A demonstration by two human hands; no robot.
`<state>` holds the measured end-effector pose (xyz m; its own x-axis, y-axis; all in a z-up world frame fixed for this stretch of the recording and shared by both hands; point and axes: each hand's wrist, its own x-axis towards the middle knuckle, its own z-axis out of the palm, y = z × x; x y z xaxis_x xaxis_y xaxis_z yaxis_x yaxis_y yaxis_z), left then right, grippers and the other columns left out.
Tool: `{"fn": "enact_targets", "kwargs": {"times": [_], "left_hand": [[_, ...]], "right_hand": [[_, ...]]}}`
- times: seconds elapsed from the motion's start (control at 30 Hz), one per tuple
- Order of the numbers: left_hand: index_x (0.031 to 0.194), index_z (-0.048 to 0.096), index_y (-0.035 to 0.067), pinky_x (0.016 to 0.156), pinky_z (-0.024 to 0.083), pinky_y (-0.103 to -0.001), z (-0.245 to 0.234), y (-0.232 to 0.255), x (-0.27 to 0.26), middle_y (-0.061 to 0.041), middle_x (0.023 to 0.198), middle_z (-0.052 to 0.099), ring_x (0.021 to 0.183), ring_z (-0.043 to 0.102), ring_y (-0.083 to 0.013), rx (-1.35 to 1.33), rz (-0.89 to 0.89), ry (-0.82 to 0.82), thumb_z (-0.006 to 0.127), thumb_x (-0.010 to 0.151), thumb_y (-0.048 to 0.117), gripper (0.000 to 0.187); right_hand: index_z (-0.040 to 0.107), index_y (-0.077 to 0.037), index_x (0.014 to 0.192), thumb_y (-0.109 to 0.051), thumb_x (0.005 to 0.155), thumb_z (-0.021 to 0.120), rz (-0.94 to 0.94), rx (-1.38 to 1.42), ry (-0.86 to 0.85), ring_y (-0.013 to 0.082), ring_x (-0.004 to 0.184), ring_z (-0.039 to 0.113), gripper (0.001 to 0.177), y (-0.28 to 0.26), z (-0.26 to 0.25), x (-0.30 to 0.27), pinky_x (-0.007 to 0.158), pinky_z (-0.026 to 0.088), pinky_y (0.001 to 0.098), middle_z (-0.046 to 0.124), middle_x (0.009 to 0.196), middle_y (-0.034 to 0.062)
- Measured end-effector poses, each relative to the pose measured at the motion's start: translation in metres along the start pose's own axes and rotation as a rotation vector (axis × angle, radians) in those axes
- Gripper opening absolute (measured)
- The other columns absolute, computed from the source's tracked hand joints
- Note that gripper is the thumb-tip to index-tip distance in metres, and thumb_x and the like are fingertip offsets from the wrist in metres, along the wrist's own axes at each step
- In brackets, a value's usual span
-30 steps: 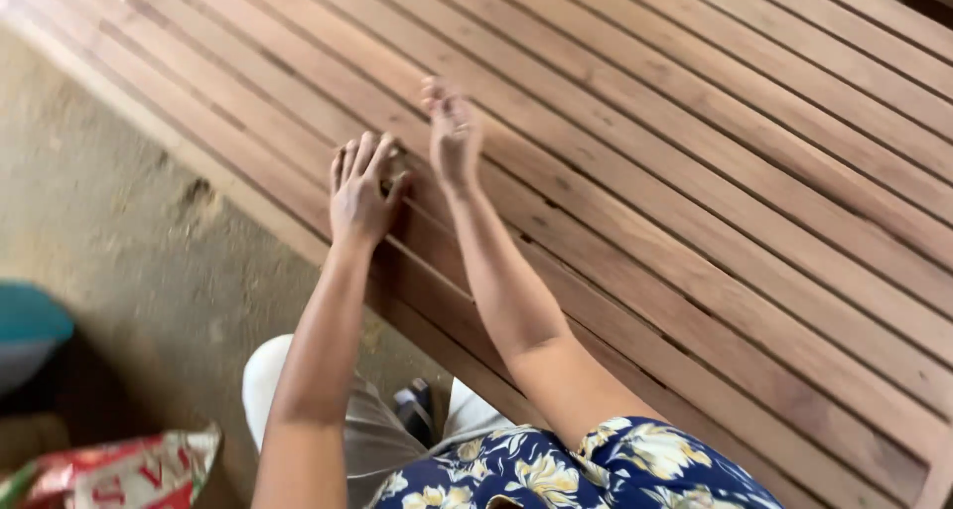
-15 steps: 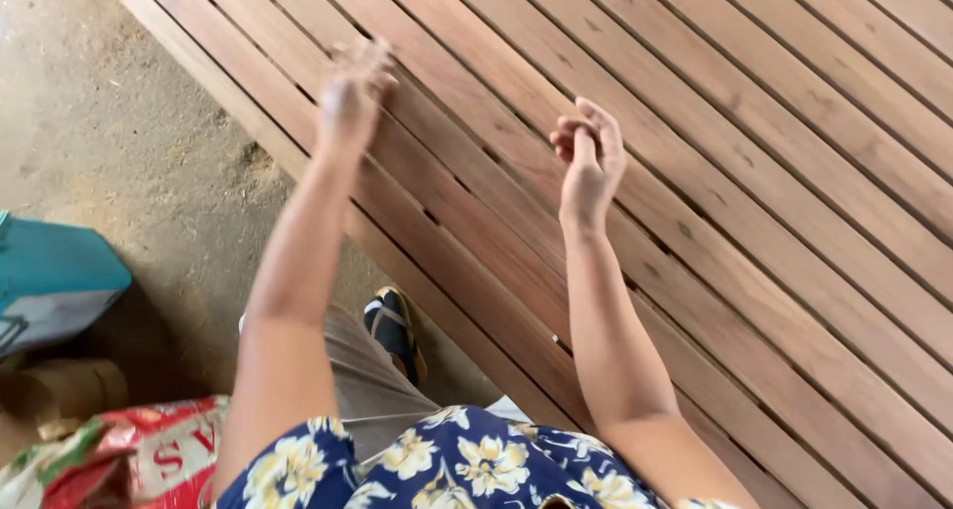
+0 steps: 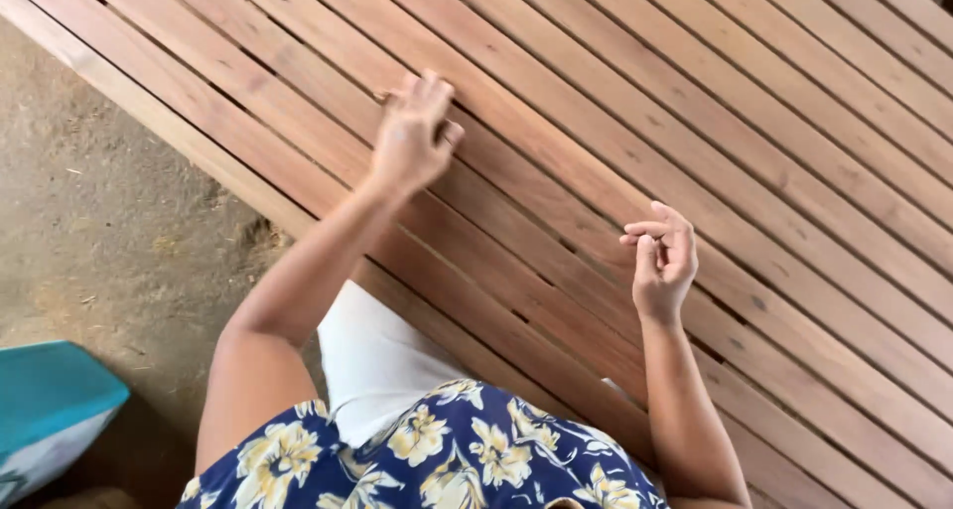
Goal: Sanding a wooden slatted table surface with sandpaper
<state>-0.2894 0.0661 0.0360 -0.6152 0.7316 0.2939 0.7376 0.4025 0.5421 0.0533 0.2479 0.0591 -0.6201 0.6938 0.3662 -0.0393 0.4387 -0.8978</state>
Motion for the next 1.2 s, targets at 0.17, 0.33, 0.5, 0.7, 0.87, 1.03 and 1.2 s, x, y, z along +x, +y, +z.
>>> {"fn": "enact_targets", "kwargs": {"times": [0.17,0.33,0.5,0.7,0.87,1.03,1.2], "left_hand": [[0.148,0.056,0.007,0.113,0.043,-0.054,0.065,-0.002,-0.006,-0.018,0.157,0.046,0.143,0.045,-0.0405,0.224,0.404,-0.045,0.072,0.095,0.029,0.059],[0.152,0.050,0.009,0.109,0.042,-0.054,0.047,-0.099,0.065,-0.021,0.152,0.052,0.141,0.046,-0.0394,0.455,0.227,0.023,0.060,0.102,0.022,0.053],[0.158,0.041,0.006,0.117,0.029,-0.058,0.007,-0.153,0.086,-0.021,0.161,0.039,0.149,0.037,-0.0349,0.418,-0.257,0.050,0.063,0.109,0.034,0.060],[0.139,0.061,0.000,0.121,0.026,-0.049,0.101,-0.003,0.033,-0.022,0.141,0.063,0.138,0.052,-0.0361,0.352,0.287,0.078,0.067,0.097,0.027,0.050],[0.160,0.036,0.015,0.122,0.038,-0.050,0.151,0.103,-0.050,-0.015,0.167,0.033,0.148,0.045,-0.0366,-0.063,0.754,-0.210,0.058,0.094,0.014,0.071],[0.158,0.039,0.027,0.127,0.034,-0.053,0.089,0.100,-0.021,-0.017,0.166,0.029,0.150,0.037,-0.0462,-0.553,0.606,-0.151,0.080,0.087,0.051,0.085],[0.143,0.058,0.019,0.122,0.032,-0.057,0.059,0.083,0.007,-0.020,0.160,0.036,0.150,0.036,-0.0428,-0.190,0.504,0.129,0.068,0.098,0.047,0.054]], "right_hand": [[0.051,0.011,0.135,0.010,0.099,0.042,-0.006,0.017,0.097,0.0297,0.075,0.070,0.038,0.018,0.002,-0.006,0.072,0.061,0.0379,0.068,0.095,0.0268],[0.053,0.009,0.135,0.010,0.097,0.042,-0.009,-0.043,0.170,0.0300,0.073,0.071,0.040,0.011,0.013,-0.009,0.071,0.061,0.0376,0.069,0.091,0.0266],[0.055,0.008,0.134,0.007,0.097,0.045,-0.022,-0.086,0.126,0.0285,0.071,0.070,0.038,0.011,0.017,-0.004,0.071,0.059,0.0347,0.070,0.089,0.0252],[0.060,0.007,0.130,0.006,0.094,0.047,-0.047,-0.202,0.117,0.0265,0.074,0.072,0.038,0.011,0.018,-0.002,0.070,0.058,0.0333,0.072,0.091,0.0211],[0.064,0.003,0.132,0.002,0.093,0.052,-0.084,-0.291,0.067,0.0289,0.083,0.073,0.040,0.001,0.022,-0.003,0.075,0.059,0.0400,0.072,0.100,0.0194],[0.070,0.005,0.130,-0.005,0.100,0.052,-0.187,-0.357,0.036,0.0329,0.086,0.071,0.036,-0.008,0.026,0.008,0.075,0.057,0.0426,0.070,0.108,0.0194],[0.076,-0.003,0.127,-0.014,0.107,0.058,-0.231,-0.494,0.049,0.0332,0.097,0.071,0.029,-0.007,0.034,0.010,0.086,0.055,0.0423,0.073,0.105,0.0132]]}}
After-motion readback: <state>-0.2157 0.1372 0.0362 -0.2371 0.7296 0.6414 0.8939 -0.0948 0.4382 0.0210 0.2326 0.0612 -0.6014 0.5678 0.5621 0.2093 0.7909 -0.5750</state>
